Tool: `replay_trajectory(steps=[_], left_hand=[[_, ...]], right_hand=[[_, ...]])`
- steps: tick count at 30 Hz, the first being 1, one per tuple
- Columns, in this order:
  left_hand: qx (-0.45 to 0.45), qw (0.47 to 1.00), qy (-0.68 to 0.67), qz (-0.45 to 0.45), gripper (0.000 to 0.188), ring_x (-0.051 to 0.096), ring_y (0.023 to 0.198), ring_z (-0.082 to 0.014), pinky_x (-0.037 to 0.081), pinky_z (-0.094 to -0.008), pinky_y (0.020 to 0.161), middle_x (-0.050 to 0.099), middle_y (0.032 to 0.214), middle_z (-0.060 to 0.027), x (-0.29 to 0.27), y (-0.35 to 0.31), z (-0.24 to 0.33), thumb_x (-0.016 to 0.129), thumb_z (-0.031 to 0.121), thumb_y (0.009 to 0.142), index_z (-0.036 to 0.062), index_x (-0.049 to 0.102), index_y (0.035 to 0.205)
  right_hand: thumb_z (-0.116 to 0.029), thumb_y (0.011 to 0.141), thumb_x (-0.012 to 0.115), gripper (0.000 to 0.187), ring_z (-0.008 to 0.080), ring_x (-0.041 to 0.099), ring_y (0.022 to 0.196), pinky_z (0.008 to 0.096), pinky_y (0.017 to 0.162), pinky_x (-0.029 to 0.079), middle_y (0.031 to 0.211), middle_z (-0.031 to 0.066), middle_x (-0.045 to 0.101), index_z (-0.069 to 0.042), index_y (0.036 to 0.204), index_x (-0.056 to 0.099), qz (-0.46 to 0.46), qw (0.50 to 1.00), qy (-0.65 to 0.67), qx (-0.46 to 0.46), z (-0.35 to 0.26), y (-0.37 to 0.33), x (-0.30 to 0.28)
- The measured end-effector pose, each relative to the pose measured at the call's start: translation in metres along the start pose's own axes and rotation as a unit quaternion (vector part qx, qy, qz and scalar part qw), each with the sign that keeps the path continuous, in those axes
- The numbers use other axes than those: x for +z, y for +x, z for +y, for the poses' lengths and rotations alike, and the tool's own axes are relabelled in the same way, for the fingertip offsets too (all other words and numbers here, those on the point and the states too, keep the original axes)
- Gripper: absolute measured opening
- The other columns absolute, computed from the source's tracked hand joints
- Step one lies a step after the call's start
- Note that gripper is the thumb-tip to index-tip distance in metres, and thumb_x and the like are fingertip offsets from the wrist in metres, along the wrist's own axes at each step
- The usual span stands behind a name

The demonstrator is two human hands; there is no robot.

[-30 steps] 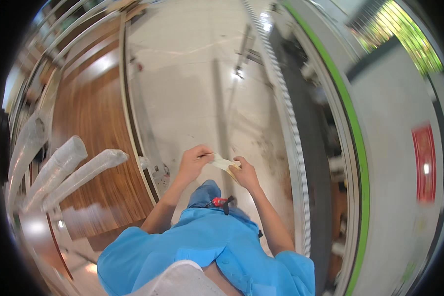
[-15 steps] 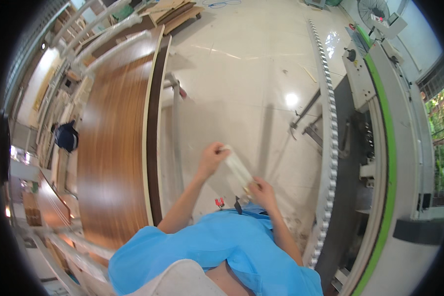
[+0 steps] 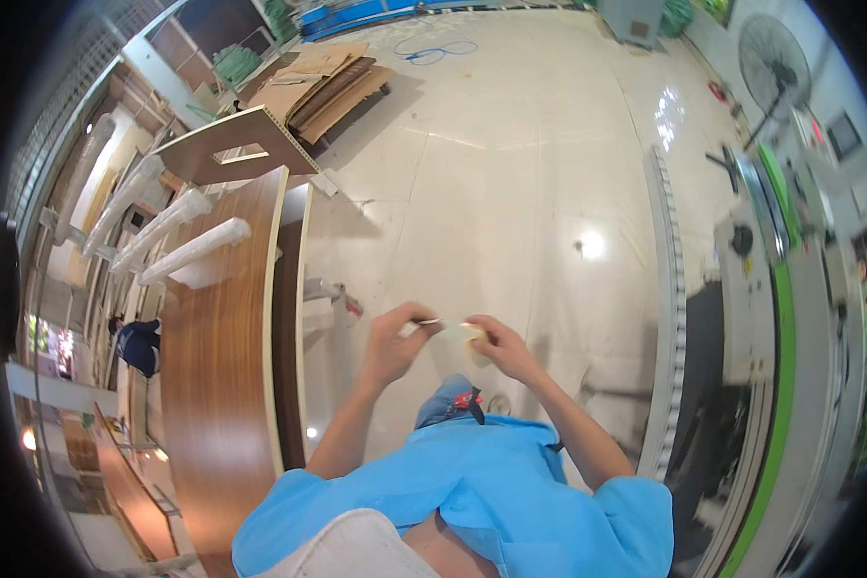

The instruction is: The person places a wooden board onto a CNC machine bed, secures it with masking tape, and then operates the machine's control panel. The person subsequently measures the board with a tape measure.

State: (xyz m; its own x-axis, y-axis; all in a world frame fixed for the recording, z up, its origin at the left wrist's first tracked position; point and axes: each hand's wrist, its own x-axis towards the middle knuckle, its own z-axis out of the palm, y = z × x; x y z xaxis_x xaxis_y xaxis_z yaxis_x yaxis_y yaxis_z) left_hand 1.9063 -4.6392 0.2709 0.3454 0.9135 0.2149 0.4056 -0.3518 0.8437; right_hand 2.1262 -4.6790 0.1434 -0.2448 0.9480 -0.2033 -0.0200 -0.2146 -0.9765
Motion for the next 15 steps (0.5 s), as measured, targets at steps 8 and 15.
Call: replay_trajectory(steps=[8, 15], left_hand=[[-0.071, 0.990, 0.029, 0.118, 0.011, 0.070, 0.074, -0.0202, 0.053, -0.0309, 0.068, 0.072, 0.079, -0.0100, -0.021, 0.268, -0.139, 0.075, 0.012, 0.086, 0.0026, 0.071, 0.090], [-0.060, 0.996, 0.055, -0.032, 0.012, 0.068, 0.072, -0.0192, 0.053, -0.0320, 0.069, 0.073, 0.080, -0.0094, -0.030, 0.555, -0.207, 0.074, 0.012, 0.087, 0.0020, 0.071, 0.092]], right_hand=[[-0.028, 0.094, 0.067, 0.052, 0.0271, 0.068, 0.108, 0.0392, 0.093, 0.054, 0.119, 0.0167, 0.069, -0.008, 0.140, 0.056, 0.001, 0.979, -0.198, -0.049, 0.016, 0.356, -0.164], [-0.019, 0.094, 0.061, 0.018, 0.0171, 0.057, 0.058, 0.0312, 0.050, 0.047, 0.073, 0.0053, 0.060, -0.003, 0.099, 0.066, 0.450, 0.829, 0.098, 0.316, 0.168, 0.348, -0.384]])
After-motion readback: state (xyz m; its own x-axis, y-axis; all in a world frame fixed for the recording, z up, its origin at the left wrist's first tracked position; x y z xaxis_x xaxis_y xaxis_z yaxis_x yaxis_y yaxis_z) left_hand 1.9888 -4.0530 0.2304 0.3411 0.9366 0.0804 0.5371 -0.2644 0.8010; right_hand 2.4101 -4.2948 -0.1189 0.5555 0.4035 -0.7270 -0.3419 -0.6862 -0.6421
